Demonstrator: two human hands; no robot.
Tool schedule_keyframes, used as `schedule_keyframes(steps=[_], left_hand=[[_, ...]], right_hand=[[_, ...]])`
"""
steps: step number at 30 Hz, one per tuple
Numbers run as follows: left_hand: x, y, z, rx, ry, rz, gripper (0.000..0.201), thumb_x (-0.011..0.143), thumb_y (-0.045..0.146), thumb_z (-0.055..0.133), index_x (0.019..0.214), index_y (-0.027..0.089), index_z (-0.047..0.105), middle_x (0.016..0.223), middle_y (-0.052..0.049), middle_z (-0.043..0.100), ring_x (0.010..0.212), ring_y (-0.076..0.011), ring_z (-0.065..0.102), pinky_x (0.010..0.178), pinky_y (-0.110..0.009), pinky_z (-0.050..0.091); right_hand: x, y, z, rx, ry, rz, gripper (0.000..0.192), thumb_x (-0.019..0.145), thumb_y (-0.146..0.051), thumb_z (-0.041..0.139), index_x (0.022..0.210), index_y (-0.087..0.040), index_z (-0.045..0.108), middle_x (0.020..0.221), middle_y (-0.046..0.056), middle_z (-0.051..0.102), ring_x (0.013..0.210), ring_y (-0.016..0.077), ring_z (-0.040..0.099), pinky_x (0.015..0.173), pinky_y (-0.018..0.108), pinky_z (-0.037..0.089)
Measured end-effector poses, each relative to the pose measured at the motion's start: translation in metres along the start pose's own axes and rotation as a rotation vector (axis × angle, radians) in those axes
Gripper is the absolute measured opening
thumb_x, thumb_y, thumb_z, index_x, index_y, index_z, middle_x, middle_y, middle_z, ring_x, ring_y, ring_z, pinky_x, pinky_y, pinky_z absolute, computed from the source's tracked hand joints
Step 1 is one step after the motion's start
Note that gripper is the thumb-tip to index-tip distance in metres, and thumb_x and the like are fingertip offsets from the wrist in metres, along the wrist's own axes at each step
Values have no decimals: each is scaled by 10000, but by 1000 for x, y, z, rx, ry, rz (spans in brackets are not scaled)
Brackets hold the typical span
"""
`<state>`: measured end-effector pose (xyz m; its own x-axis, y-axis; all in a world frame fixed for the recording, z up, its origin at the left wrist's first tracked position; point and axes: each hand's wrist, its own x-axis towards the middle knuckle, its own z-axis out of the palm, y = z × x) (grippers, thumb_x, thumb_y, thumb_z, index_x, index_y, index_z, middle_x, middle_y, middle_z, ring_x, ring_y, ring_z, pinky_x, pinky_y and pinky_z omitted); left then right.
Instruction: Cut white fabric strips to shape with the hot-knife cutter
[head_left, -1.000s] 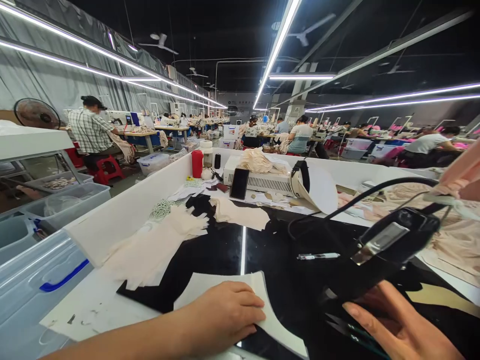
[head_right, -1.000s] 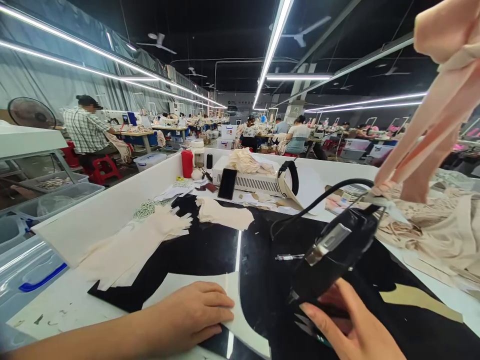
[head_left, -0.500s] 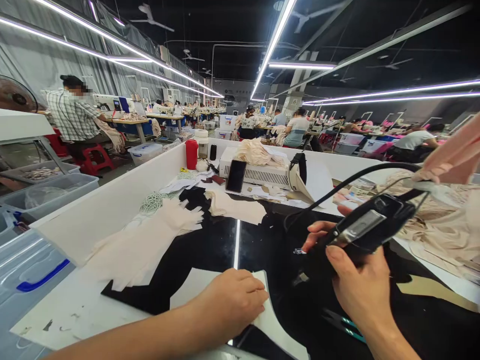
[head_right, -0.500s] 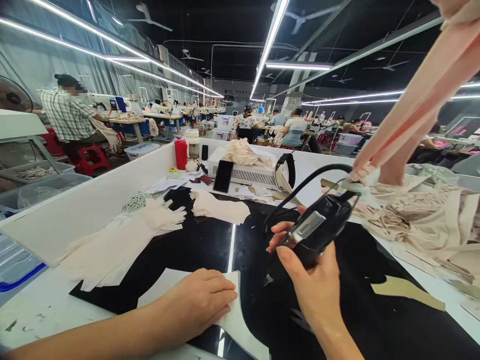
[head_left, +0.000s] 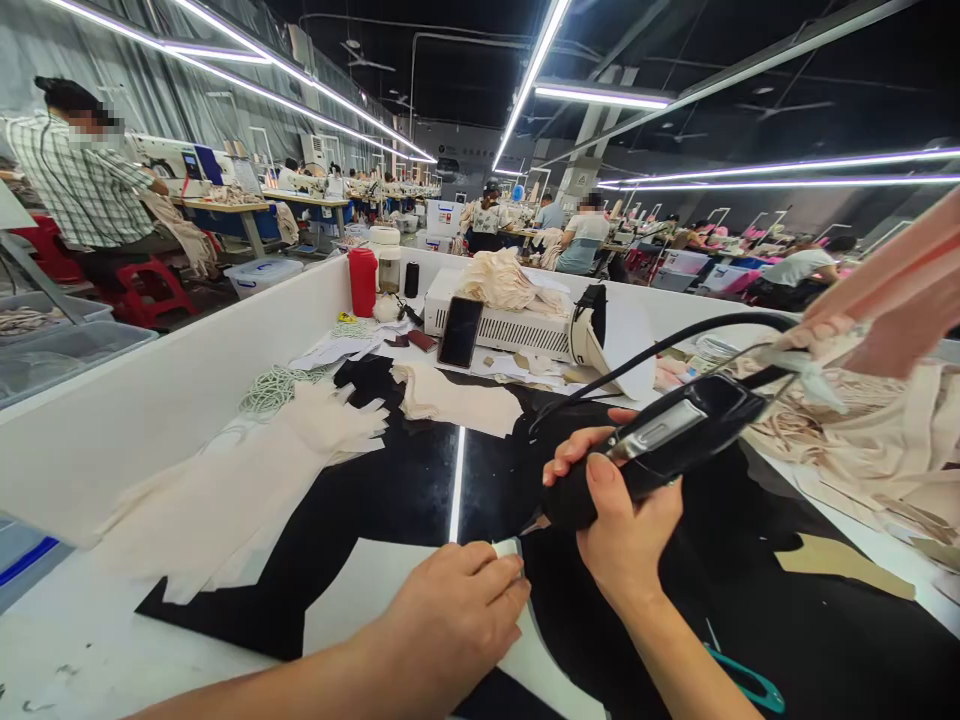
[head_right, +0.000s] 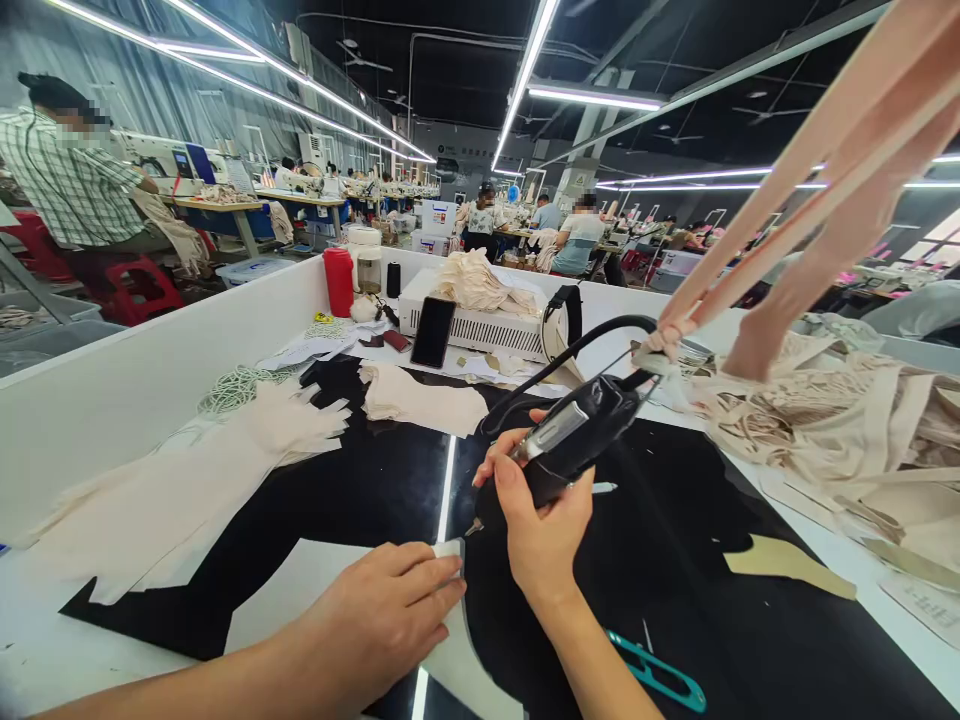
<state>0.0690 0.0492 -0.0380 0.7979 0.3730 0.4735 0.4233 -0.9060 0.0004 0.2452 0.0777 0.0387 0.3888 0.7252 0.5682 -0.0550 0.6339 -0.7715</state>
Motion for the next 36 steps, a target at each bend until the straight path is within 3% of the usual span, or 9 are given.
schedule_keyframes(steps=[17,36], left_hand=[[2,0,-13,-34,87,-18,156,1070,214,551,1168,157,658,1206,-33,744,959,-193,658,742,-324,502],[-1,-2,-12,-10,87,17,180,1074,215,554,1193,135,662,1186,-40,728,1007,-208,659,734,-326,513]], right_hand=[[-3,-5,6,99,-20,63,397,890,-358,798,1207,-294,568,814,-51,634,628,144,621,548,295,557],[-3,-3,8,143,-3,53,337,883,-346,819,1114,-275,585,793,-45,659,636,143,620,533,283,558]])
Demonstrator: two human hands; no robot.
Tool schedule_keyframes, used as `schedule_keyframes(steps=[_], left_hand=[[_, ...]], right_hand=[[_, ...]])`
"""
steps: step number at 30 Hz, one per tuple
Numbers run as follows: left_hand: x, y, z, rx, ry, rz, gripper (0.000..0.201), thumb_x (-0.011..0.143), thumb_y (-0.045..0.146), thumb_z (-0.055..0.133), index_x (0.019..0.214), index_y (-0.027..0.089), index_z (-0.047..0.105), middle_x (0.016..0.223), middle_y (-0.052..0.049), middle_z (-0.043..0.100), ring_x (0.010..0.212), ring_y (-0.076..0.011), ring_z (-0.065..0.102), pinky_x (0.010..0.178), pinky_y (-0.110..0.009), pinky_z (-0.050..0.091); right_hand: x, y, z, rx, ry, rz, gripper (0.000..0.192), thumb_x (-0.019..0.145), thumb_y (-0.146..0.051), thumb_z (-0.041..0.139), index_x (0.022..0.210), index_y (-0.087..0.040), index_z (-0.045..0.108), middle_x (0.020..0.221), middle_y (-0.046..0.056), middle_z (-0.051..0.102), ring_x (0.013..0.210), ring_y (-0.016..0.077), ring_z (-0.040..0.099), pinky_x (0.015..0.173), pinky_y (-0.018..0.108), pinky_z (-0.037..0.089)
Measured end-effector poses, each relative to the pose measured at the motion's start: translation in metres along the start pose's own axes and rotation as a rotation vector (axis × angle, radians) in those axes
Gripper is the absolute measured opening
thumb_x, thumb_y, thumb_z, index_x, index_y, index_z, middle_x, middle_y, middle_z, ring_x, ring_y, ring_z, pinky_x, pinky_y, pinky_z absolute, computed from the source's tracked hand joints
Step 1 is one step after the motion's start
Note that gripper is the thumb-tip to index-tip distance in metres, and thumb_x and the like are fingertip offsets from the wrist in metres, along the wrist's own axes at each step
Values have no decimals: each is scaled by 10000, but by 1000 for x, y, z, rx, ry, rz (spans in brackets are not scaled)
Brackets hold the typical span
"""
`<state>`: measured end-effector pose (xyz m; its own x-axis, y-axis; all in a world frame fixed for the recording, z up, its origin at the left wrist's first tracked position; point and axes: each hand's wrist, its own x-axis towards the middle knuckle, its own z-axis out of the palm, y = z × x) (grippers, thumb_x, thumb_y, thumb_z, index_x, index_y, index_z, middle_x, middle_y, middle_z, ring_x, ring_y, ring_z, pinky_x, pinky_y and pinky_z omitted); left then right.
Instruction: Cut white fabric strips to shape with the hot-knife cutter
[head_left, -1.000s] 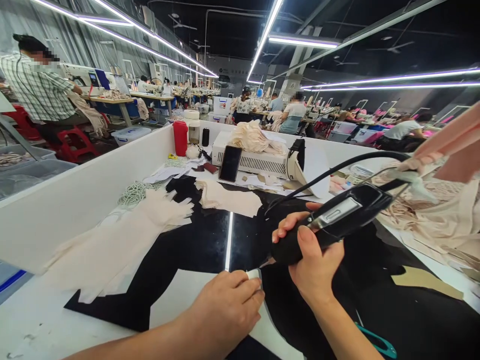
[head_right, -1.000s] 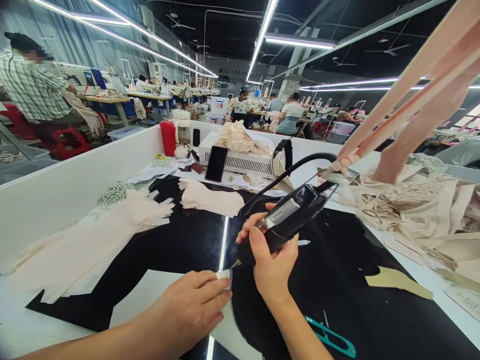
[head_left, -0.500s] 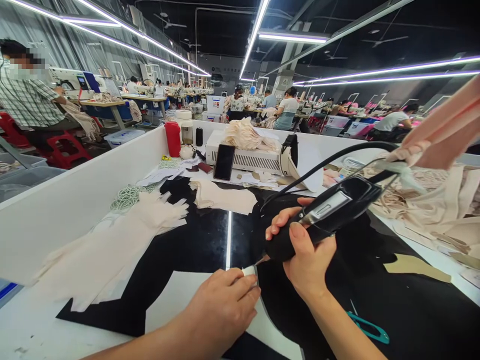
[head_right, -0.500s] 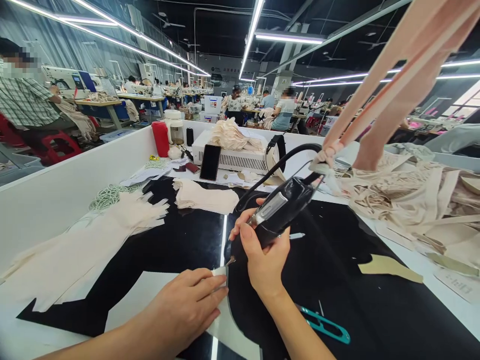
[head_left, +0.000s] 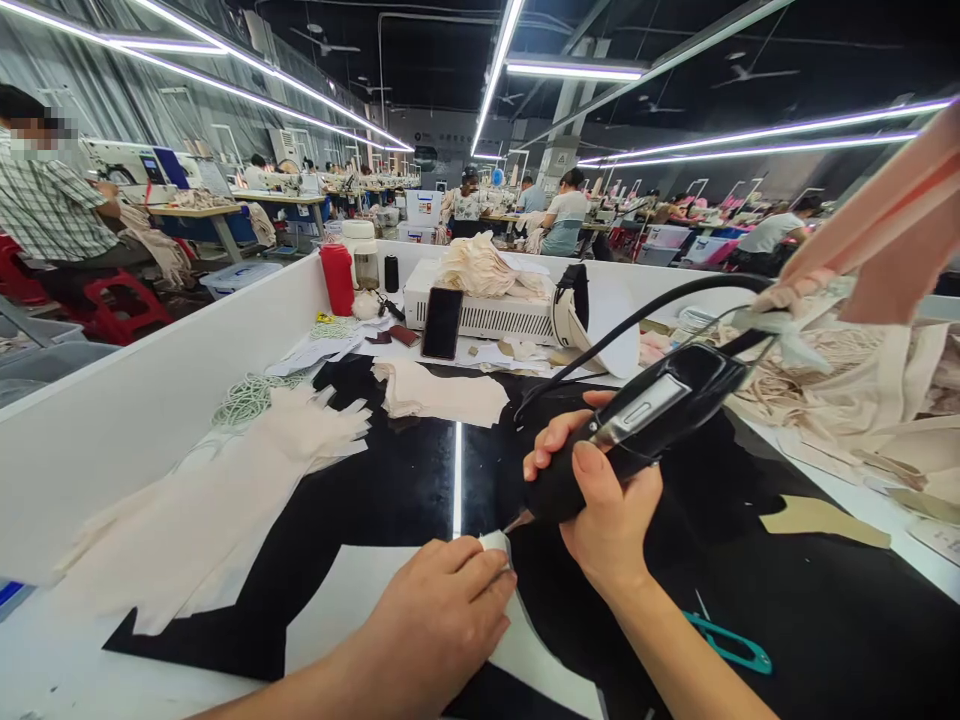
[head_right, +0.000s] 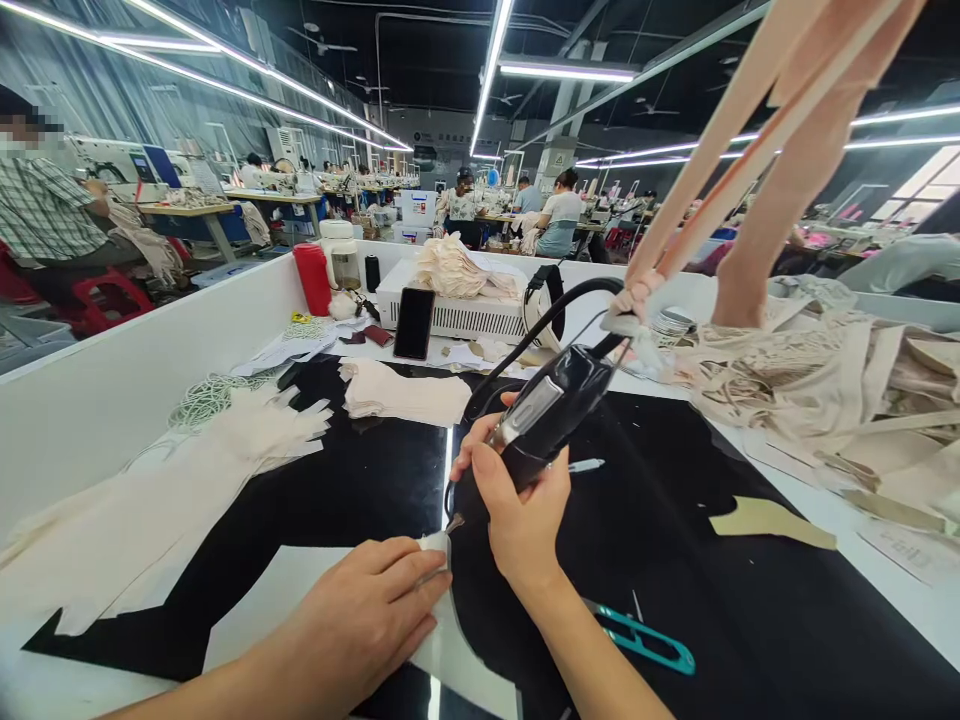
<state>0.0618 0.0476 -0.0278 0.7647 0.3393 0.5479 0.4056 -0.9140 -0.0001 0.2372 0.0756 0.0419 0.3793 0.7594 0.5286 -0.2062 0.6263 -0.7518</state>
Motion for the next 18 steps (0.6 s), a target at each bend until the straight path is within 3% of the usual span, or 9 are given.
schedule_keyframes(steps=[18], left_hand=[[-3,3,-4,23,6,-16,216,1080,203,518,1196,140,689,1187,-40,744,982,-202,668,775,-313,535]], right_hand=[[-3,3,1,-7,-20,7,348,884,-344,818,1128,-280,578,803,-50,670,629,140,631,541,291,573]])
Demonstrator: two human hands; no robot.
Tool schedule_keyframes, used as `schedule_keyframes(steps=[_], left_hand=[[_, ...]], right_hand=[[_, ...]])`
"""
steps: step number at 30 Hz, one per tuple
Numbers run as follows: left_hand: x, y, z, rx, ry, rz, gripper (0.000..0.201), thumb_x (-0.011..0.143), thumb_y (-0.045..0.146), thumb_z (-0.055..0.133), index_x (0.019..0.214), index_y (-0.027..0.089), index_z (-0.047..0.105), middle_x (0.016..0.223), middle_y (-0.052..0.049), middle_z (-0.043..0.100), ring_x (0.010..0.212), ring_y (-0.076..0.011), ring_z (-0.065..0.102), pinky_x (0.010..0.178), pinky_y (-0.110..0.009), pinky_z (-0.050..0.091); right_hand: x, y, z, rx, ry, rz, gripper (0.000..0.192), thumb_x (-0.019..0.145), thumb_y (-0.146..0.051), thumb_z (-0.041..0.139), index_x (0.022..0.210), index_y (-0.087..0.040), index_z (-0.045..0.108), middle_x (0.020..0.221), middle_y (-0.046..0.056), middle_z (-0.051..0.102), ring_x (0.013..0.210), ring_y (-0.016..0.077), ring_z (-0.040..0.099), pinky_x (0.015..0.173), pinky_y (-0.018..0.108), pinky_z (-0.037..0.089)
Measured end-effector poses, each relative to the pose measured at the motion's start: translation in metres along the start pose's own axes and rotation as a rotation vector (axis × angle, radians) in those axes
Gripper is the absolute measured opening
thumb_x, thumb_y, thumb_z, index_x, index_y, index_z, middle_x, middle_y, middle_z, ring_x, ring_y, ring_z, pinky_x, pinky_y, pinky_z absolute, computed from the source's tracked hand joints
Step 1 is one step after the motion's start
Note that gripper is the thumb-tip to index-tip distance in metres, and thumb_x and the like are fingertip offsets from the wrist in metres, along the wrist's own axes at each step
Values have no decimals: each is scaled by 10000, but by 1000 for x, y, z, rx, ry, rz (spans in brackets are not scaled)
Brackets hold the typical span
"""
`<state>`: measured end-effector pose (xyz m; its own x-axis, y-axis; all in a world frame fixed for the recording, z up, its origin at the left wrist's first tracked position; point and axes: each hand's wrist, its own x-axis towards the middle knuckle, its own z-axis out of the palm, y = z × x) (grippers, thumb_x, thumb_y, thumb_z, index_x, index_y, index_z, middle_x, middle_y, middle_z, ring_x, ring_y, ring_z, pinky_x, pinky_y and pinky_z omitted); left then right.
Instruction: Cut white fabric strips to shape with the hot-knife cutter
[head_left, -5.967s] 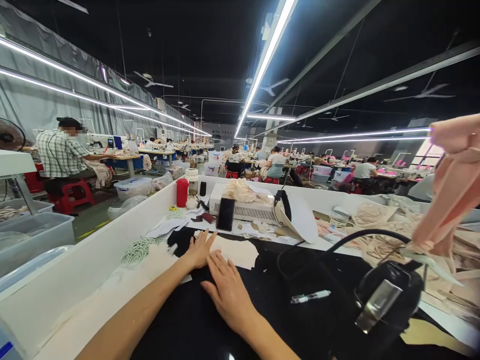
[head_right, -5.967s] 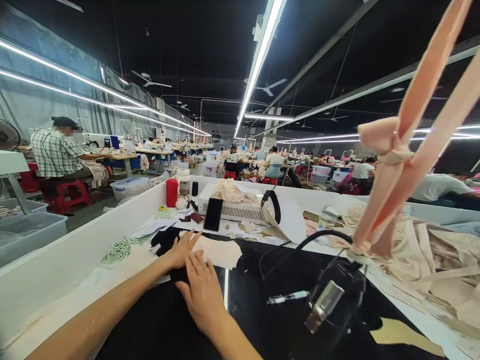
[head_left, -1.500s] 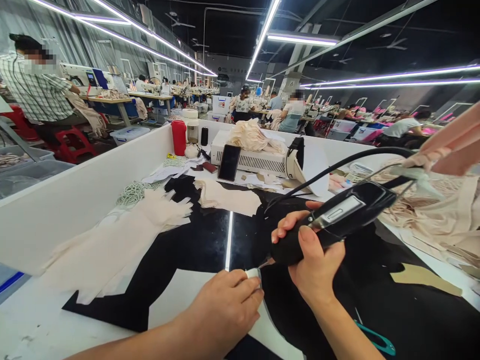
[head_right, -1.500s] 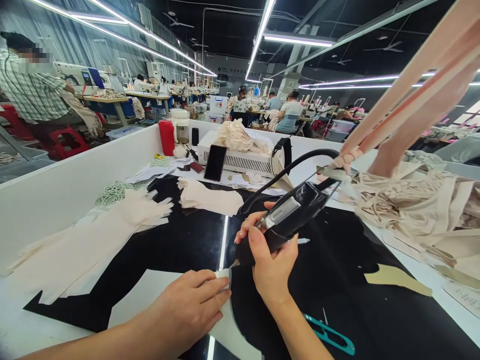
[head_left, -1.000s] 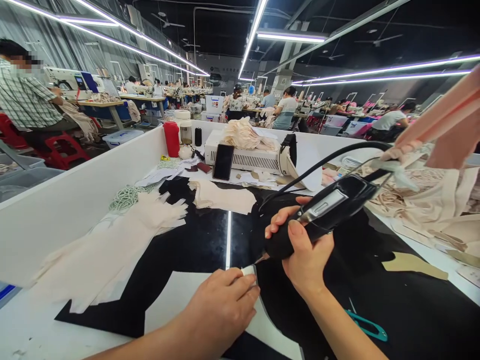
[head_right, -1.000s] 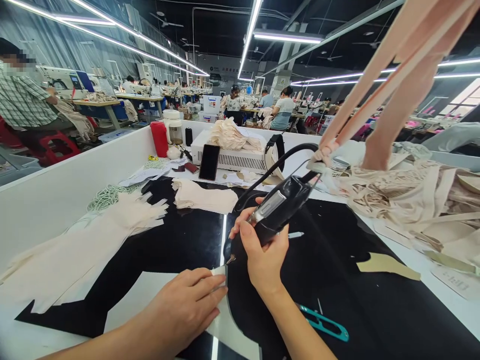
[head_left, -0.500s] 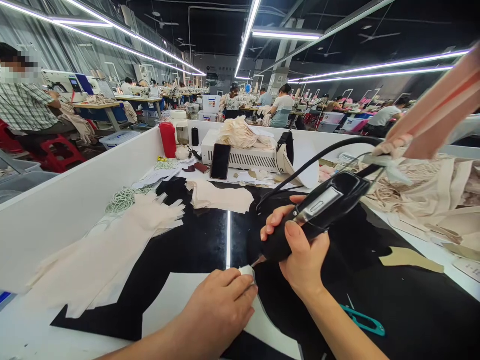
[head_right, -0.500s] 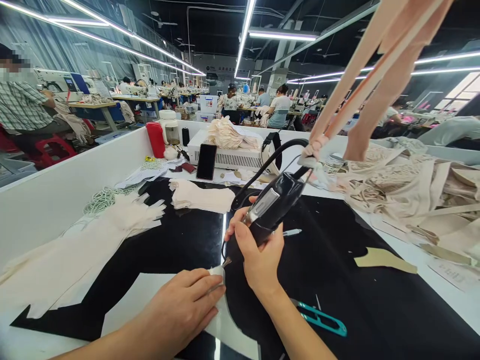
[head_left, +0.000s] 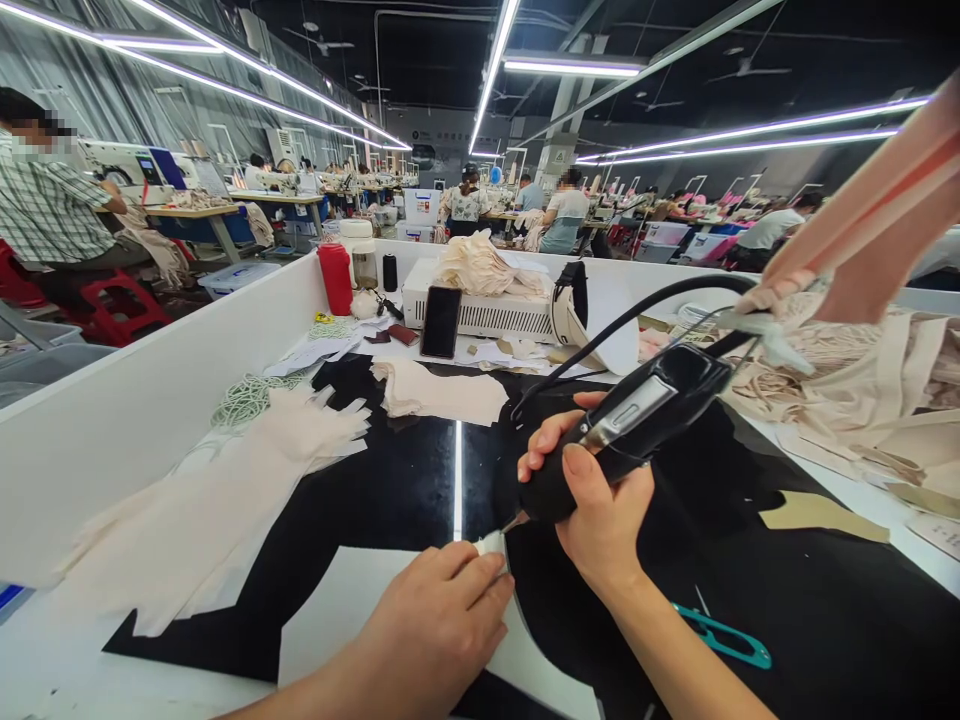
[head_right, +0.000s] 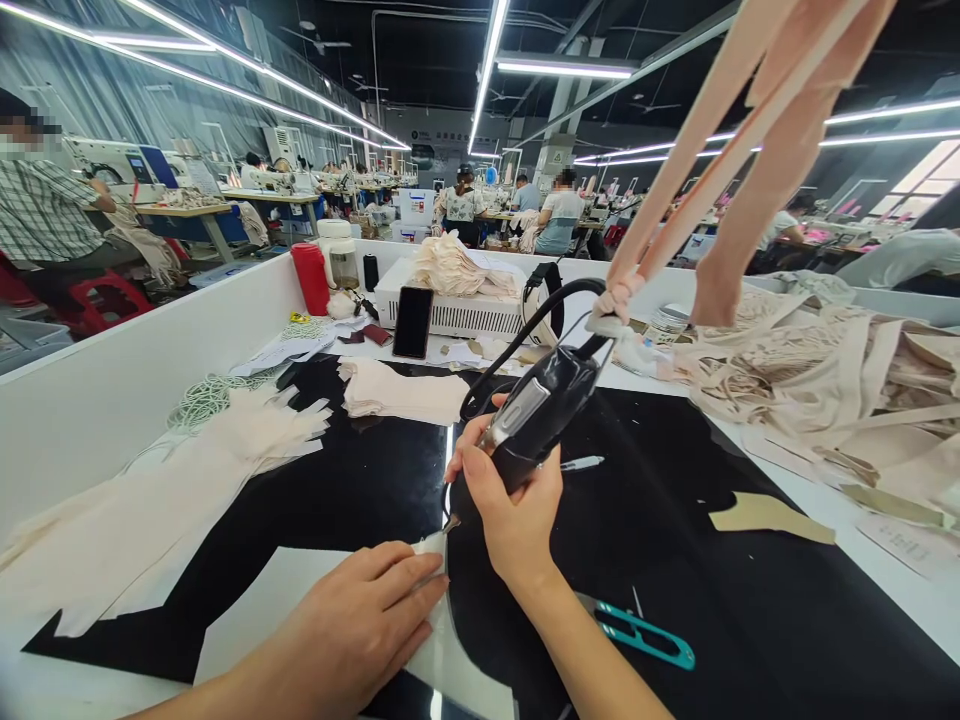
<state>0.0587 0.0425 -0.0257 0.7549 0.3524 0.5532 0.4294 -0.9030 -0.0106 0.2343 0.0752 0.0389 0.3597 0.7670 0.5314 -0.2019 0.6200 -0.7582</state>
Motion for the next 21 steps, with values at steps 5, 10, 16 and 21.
schedule_keyframes(steps=[5,10,16,21], left_hand=[[-2,0,-6,33,-72,-1,255,1071,249,561,1273,147,680,1290,-45,724,1023,-195,662,829,-308,542],[4,-1,-14,62,-69,53,242,1071,253,562,1226,144,712,1314,-70,721,1080,-189,649,869,-294,532],[5,-3,-14,36,-53,47,241,1075,238,547,1216,136,714,1275,-53,737,1052,-184,656,861,-297,527],[2,-2,-11,34,-81,17,296,1114,284,483,1251,127,694,1309,-57,729,1061,-178,664,879,-302,526]], right_hand=[[0,-1,0,5,-6,-5,331,887,-341,812,1112,-278,578,811,-51,665,617,134,624,534,291,570],[0,0,-1,-8,-9,3,332,889,-341,809,1119,-283,576,816,-50,664,636,139,628,546,297,573],[1,-2,0,0,9,-5,344,878,-342,822,1120,-279,585,807,-48,668,628,141,624,538,294,573],[2,-2,1,6,26,-5,351,876,-332,822,1136,-275,592,791,-49,671,618,143,623,529,291,569]])
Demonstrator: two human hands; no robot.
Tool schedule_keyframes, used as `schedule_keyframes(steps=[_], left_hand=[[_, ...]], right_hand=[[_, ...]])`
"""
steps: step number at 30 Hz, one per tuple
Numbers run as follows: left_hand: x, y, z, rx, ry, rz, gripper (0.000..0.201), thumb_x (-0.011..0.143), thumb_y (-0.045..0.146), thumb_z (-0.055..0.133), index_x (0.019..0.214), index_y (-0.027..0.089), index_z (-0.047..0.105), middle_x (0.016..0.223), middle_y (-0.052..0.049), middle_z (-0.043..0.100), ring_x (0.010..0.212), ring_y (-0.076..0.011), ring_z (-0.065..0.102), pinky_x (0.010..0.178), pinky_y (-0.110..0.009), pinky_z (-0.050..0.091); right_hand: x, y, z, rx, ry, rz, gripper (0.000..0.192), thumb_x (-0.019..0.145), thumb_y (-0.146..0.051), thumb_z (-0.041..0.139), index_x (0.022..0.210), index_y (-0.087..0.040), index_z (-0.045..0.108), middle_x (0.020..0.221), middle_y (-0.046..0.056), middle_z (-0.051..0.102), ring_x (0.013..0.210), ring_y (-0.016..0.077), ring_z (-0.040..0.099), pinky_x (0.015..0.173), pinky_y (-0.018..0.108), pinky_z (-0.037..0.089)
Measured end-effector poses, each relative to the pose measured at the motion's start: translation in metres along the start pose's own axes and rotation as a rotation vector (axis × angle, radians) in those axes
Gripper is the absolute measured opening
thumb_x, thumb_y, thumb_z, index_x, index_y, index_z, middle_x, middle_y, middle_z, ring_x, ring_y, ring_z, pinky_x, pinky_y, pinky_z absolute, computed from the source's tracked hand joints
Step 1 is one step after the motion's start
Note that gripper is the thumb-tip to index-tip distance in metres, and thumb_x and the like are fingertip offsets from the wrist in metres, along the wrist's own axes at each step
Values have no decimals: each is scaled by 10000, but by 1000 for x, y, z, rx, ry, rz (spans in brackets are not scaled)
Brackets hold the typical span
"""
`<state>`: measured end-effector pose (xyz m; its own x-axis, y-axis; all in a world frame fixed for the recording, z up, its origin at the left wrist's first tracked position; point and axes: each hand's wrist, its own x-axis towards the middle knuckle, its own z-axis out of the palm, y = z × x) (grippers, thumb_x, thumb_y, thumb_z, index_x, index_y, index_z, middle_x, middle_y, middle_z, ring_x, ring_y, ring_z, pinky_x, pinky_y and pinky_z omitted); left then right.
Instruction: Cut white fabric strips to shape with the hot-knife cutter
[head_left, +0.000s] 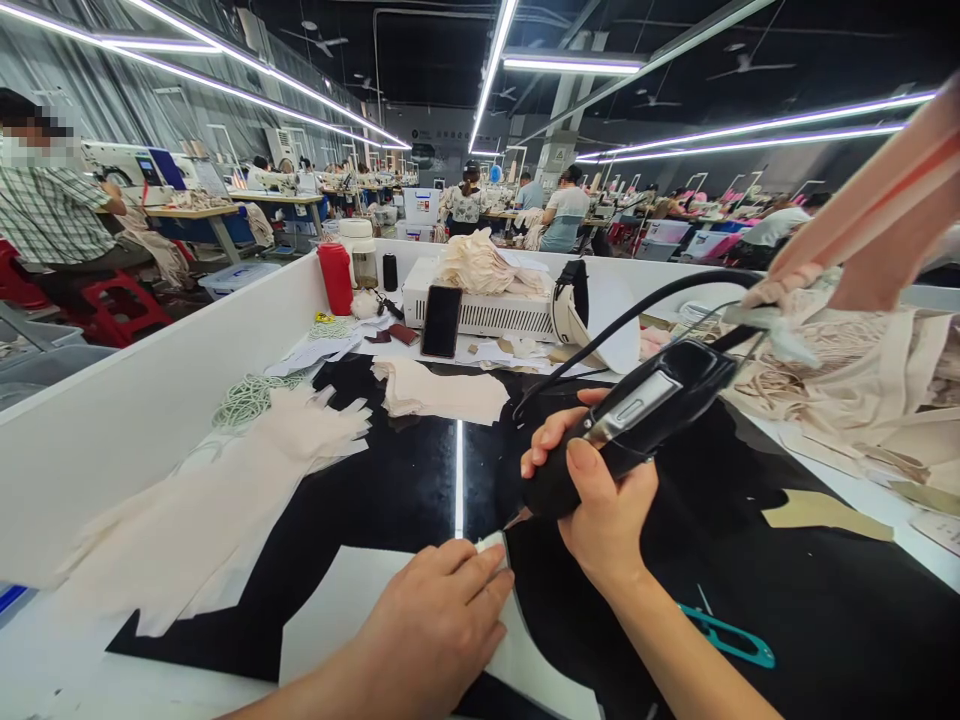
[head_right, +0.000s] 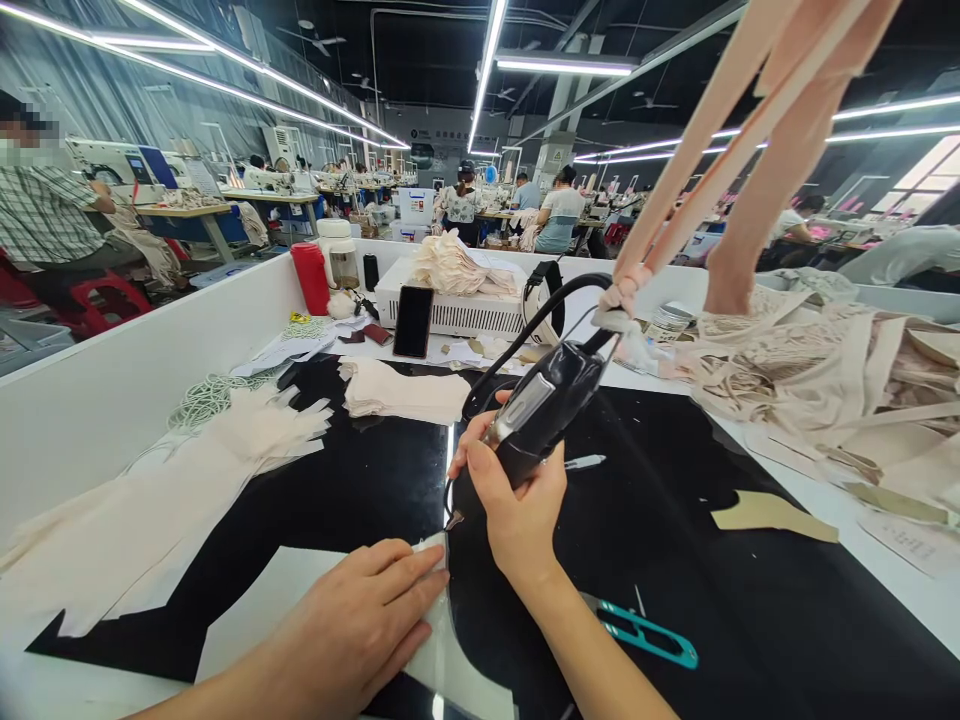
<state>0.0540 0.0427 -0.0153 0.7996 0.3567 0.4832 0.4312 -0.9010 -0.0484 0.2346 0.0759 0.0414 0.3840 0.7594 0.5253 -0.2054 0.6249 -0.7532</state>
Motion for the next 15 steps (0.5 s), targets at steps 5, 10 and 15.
schedule_keyframes(steps=[5,10,15], left_hand=[[-1,0,2,30,8,24,283,1110,246,479,1245,122,696,1298,-60,738,1099,-165,666,896,-297,522],[-1,0,2,40,13,36,281,1113,248,485,1244,117,696,1292,-57,743,1127,-159,666,921,-292,522],[-2,1,5,43,-6,31,277,1109,232,485,1240,115,699,1291,-71,741,1104,-180,683,911,-300,534]], right_hand=[[-1,-1,2,17,-9,14,368,870,-343,827,1146,-282,591,789,-54,668,590,139,619,523,290,563],[-3,-3,3,30,-20,15,346,879,-346,820,1122,-283,582,803,-48,666,598,141,623,529,294,561],[-3,-3,1,15,-17,17,331,879,-333,814,1109,-280,581,804,-46,661,607,141,620,532,293,558]])
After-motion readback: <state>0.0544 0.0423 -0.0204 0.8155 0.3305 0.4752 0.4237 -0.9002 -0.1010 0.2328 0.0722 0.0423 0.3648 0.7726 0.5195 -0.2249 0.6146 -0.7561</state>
